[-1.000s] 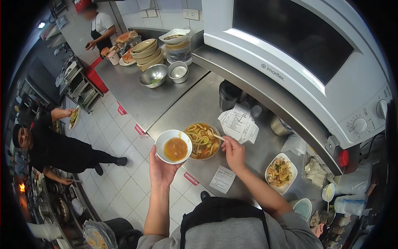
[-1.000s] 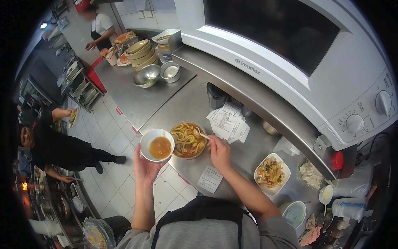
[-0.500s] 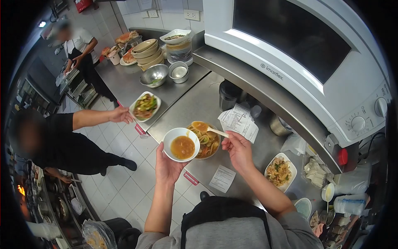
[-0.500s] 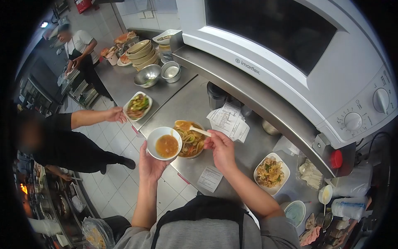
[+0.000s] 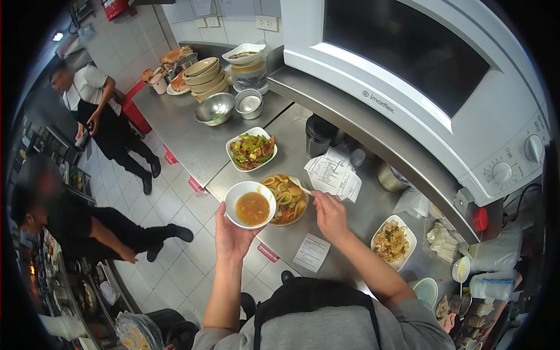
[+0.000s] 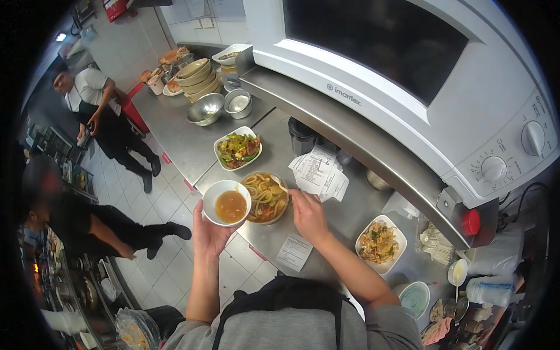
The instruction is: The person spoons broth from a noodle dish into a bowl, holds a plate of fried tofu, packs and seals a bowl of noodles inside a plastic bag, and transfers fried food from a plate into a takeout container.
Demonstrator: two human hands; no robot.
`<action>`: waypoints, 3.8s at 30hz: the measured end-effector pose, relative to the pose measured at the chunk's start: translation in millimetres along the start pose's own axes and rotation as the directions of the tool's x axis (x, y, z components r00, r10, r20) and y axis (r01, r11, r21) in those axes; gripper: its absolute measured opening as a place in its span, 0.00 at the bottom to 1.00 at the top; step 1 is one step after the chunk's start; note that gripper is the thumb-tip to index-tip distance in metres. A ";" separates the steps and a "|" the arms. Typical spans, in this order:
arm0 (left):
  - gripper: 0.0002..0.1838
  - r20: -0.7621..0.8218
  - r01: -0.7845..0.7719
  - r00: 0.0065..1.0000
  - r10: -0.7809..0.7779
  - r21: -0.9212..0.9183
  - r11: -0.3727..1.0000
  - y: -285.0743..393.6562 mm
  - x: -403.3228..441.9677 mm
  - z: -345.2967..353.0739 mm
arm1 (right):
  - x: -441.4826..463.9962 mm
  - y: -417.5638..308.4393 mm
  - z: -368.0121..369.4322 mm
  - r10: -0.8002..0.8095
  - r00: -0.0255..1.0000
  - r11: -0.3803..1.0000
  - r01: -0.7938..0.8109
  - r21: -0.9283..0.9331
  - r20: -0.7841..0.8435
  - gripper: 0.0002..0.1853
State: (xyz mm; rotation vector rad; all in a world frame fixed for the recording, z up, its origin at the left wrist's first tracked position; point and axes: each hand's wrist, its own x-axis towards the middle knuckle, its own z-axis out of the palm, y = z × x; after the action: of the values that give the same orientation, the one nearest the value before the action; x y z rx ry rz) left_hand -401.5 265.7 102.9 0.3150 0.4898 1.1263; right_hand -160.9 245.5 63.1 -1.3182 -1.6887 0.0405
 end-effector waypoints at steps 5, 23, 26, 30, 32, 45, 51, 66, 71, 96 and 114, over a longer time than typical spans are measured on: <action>0.33 -0.029 -0.024 0.999 0.025 0.012 1.000 3.6 -3.0 -0.9 | -17.5 15.6 23.7 0.242 0.970 0.961 -0.245 0.132 0.039 0.09; 0.33 0.023 0.037 0.999 -0.037 0.017 0.999 -7.5 6.2 3.2 | 15.2 -34.0 -6.9 0.563 0.710 0.105 -0.568 0.816 0.422 0.12; 0.32 0.039 0.048 0.998 -0.048 0.022 0.999 -10.6 8.7 6.3 | 13.9 -51.6 -6.7 0.334 0.870 0.565 -0.493 0.661 0.363 0.11; 0.32 0.034 0.034 0.999 -0.034 0.010 0.999 -8.2 7.5 3.2 | 29.1 -58.5 -22.1 0.184 0.978 0.881 -0.210 0.425 0.102 0.09; 0.32 0.009 0.027 1.000 -0.027 -0.006 1.000 -6.0 5.9 0.3 | 32.6 -44.8 -25.2 0.129 0.991 0.954 -0.133 0.269 0.034 0.09; 0.33 -0.036 0.020 0.999 -0.019 0.007 1.000 -2.2 0.2 -4.6 | -16.8 20.9 30.6 0.666 0.721 0.506 -0.624 0.595 0.190 0.10; 0.33 -0.015 0.028 1.000 -0.028 -0.020 0.999 -4.0 1.8 -5.6 | -8.1 22.2 6.1 0.766 0.501 -0.035 -0.592 0.805 0.401 0.11; 0.32 0.007 0.030 1.000 -0.030 0.016 0.999 -7.2 3.5 6.3 | 33.2 -47.7 -27.9 0.082 0.993 0.976 -0.097 0.194 0.082 0.10; 0.32 0.006 0.015 1.000 -0.015 -0.009 1.000 -1.0 -1.2 -2.4 | 31.7 -12.4 -7.6 -0.060 0.983 0.992 0.079 -0.100 0.176 0.10; 0.33 -0.037 0.031 0.999 -0.030 0.029 0.999 -8.3 -0.8 2.1 | 18.7 -18.1 -5.3 0.557 0.680 0.134 -0.640 0.757 0.477 0.11; 0.34 -0.033 -0.031 0.999 0.030 -0.030 0.999 4.7 -2.3 -10.1 | 40.5 13.2 17.3 -0.004 0.870 0.974 0.116 -0.197 0.493 0.10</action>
State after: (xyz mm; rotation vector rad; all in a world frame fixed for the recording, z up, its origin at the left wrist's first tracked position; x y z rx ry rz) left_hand -411.3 265.4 97.0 0.2790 0.4978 1.1687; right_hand -161.3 290.5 72.7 -1.5050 -2.2185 0.1684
